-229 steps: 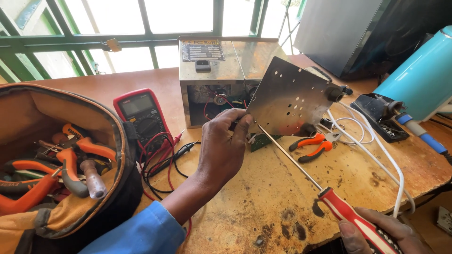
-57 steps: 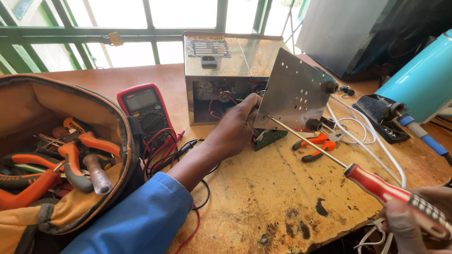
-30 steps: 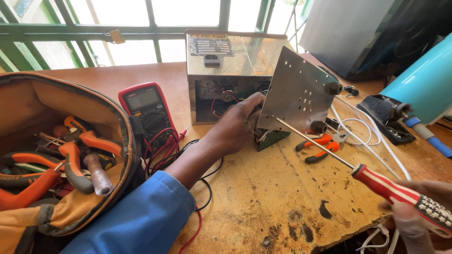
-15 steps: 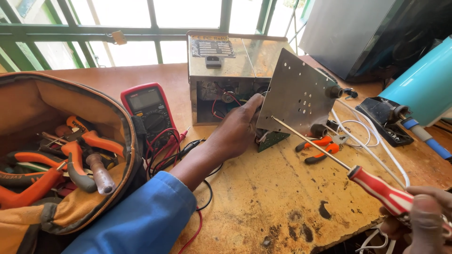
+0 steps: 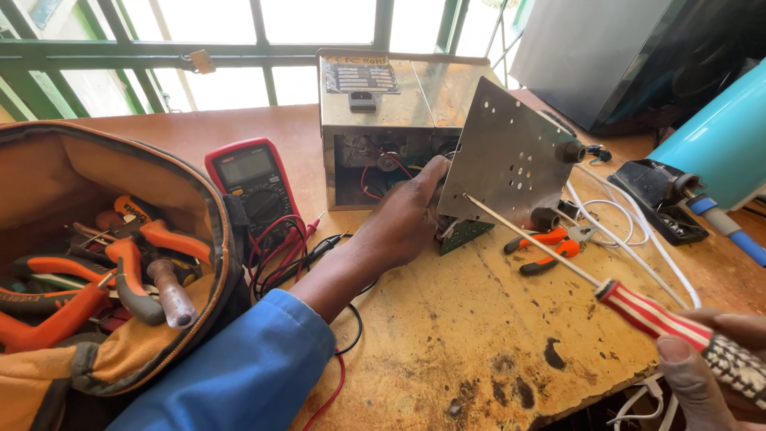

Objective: Removing a circuit board from a metal electronic enclosure using a screwdriver and hands.

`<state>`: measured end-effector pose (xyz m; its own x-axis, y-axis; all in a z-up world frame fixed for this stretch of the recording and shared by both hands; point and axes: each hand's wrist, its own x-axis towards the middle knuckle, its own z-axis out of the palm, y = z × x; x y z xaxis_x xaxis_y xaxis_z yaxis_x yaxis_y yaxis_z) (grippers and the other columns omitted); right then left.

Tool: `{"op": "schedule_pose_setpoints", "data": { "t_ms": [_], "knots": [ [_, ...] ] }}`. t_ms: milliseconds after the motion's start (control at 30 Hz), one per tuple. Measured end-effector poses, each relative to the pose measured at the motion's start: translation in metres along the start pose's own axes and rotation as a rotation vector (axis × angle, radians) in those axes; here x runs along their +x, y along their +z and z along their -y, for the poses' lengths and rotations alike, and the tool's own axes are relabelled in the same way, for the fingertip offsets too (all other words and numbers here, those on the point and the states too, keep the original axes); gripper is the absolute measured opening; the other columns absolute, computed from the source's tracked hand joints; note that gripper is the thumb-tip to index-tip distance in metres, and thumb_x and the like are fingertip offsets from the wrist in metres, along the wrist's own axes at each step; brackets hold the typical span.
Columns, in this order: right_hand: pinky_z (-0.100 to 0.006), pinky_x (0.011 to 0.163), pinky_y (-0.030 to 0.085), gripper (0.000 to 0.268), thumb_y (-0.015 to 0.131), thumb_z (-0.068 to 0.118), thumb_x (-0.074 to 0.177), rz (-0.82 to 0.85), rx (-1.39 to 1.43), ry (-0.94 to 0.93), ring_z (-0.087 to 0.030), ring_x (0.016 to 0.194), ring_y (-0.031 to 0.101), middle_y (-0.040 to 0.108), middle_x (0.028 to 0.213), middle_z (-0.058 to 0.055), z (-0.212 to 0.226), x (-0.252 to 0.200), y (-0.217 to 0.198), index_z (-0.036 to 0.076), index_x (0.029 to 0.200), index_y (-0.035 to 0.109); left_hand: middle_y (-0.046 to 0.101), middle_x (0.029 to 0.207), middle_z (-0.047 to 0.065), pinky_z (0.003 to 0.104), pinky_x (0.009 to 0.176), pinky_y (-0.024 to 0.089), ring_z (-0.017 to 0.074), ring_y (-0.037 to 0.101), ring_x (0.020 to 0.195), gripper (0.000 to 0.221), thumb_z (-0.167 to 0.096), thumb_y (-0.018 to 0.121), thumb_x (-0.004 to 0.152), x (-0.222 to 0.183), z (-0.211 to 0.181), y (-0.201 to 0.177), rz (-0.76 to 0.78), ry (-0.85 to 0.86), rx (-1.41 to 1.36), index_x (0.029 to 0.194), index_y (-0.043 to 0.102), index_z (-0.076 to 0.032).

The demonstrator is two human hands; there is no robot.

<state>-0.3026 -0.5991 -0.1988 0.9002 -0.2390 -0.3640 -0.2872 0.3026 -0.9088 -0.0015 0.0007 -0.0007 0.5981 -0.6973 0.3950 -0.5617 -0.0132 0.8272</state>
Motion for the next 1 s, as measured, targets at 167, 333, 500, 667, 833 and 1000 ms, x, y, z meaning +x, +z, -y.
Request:
{"op": "schedule_pose_setpoints", "data": {
  "t_ms": [167,333,500,667,833,1000],
  "knots": [
    [-0.044,0.080,0.054,0.060,0.053,0.023,0.094,-0.581,-0.681,-0.762,-0.035,0.091,0.066,0.067,0.122,-0.027,0.008,-0.101,0.311,-0.001,0.148,0.046,0.077,0.112,0.012,0.040,0.069,0.048,0.0306,0.070,0.084,0.039,-0.010,0.043,0.095,0.002,0.004,0.001,-0.003,-0.022,0.045,0.132,0.053,-0.015],
    [-0.084,0.086,0.043,0.041,0.035,-0.027,0.104,-0.561,-0.238,-0.188,-0.087,0.090,0.054,0.057,0.119,-0.068,0.032,-0.103,0.298,-0.026,0.142,0.048,0.076,0.117,0.013,0.039,0.073,0.050,0.0321,0.073,0.092,0.043,-0.005,0.042,0.093,0.001,0.005,0.001,-0.003,0.005,0.045,0.135,0.051,-0.013],
    [-0.027,0.033,0.031,0.052,0.074,0.034,0.092,-0.887,-0.950,-0.617,-0.020,0.040,0.050,0.071,0.088,-0.011,0.044,-0.138,0.409,0.010,0.138,0.068,0.068,0.082,0.013,0.042,0.060,0.038,0.0276,0.049,0.065,0.050,0.003,0.034,0.086,-0.002,0.001,-0.001,0.015,-0.094,0.083,0.129,0.051,-0.016],
    [-0.041,0.057,0.050,0.038,0.070,0.017,0.097,-0.815,-0.762,-0.651,-0.036,0.069,0.065,0.072,0.103,-0.026,0.036,-0.136,0.419,0.001,0.131,0.068,0.073,0.094,0.012,0.041,0.065,0.042,0.0307,0.059,0.072,0.026,-0.007,0.043,0.094,0.003,0.011,0.000,-0.005,-0.017,0.076,0.116,0.051,-0.016],
    [-0.031,0.059,0.052,0.057,0.082,0.022,0.080,-0.841,-1.158,-0.799,-0.026,0.071,0.068,0.072,0.118,-0.021,0.039,-0.137,0.436,-0.004,0.130,0.073,0.074,0.104,0.014,0.038,0.068,0.046,0.0309,0.065,0.079,0.035,0.000,0.038,0.093,0.001,0.006,0.000,0.007,0.003,0.053,0.123,0.052,-0.012],
    [-0.037,0.060,0.049,0.044,0.085,0.001,0.076,-0.871,-0.833,-0.448,-0.029,0.056,0.060,0.067,0.082,-0.018,0.039,-0.134,0.435,0.000,0.118,0.071,0.074,0.101,0.014,0.043,0.064,0.044,0.0351,0.068,0.078,0.019,-0.017,0.045,0.098,0.000,0.004,-0.001,-0.010,-0.014,0.076,0.115,0.053,-0.016]
  ]
}}
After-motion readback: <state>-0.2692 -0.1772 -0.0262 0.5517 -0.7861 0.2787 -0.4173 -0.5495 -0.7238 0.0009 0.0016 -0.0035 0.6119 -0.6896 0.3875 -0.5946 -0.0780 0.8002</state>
